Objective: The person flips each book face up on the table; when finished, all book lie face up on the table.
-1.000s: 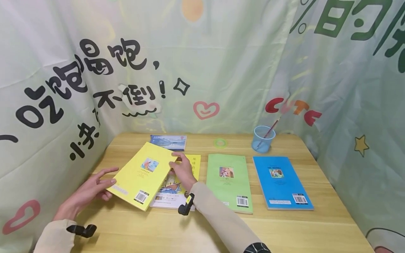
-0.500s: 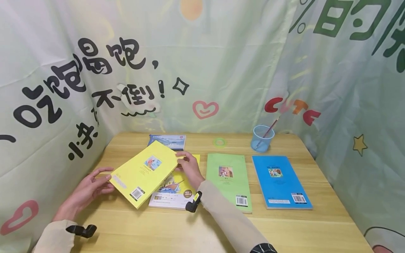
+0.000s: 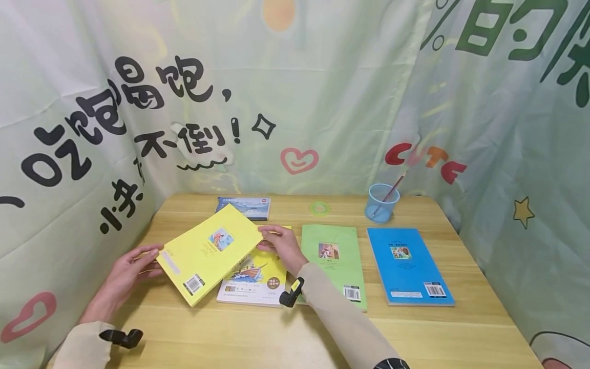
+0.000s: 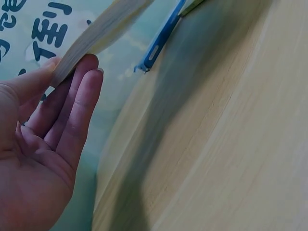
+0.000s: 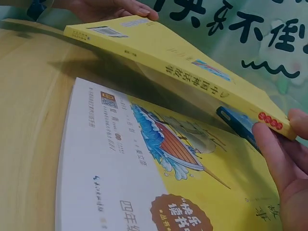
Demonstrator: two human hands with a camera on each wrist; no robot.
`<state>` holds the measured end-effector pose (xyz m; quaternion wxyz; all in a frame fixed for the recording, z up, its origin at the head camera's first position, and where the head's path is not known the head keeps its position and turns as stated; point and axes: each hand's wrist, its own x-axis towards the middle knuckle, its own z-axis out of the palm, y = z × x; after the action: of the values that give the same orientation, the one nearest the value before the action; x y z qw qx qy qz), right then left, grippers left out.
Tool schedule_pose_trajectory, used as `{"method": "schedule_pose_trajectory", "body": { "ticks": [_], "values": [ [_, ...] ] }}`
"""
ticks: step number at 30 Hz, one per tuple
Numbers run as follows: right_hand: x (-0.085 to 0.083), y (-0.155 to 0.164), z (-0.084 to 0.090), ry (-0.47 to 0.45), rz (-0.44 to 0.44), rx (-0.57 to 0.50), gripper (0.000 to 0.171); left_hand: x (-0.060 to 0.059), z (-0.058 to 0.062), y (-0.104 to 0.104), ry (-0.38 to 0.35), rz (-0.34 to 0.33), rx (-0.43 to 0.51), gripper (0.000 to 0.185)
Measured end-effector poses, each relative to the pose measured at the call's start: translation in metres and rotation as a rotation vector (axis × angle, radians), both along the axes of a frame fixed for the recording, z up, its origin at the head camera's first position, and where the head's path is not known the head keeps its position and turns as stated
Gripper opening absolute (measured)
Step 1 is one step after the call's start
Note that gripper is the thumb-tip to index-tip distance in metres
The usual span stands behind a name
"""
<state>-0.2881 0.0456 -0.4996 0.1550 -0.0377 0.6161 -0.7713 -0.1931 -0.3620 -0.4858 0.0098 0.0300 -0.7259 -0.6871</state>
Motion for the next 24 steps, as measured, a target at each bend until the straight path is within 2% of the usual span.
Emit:
{"method": "schedule_pose_trajectory", "body": {
  "ticks": [7, 11, 20, 24],
  "values": [
    [-0.0007, 0.0017, -0.0037, -0.016, -0.009, -0.036, 0.031, -0.0019, -0.0010, 0.0021, 0.007, -0.001, 0.013, 0.032],
    [-0.0003, 0.0015, -0.0039, -0.013, -0.013, -0.061, 0.030, -0.0027, -0.0016, 0.0028, 0.006, 0.006, 0.039, 0.029],
    [-0.0004, 0.0016, 0.0005, 0.005, -0.002, -0.217, 0.037, -0.0026, 0.0002, 0.0046, 0.007, -0.027, 0.157, 0.022],
    [-0.0014, 0.0021, 0.0037, 0.017, 0.017, -0.279, 0.037, -0.0029, 0.0009, 0.0051, 0.013, -0.027, 0.174, 0.024]
  ]
}}
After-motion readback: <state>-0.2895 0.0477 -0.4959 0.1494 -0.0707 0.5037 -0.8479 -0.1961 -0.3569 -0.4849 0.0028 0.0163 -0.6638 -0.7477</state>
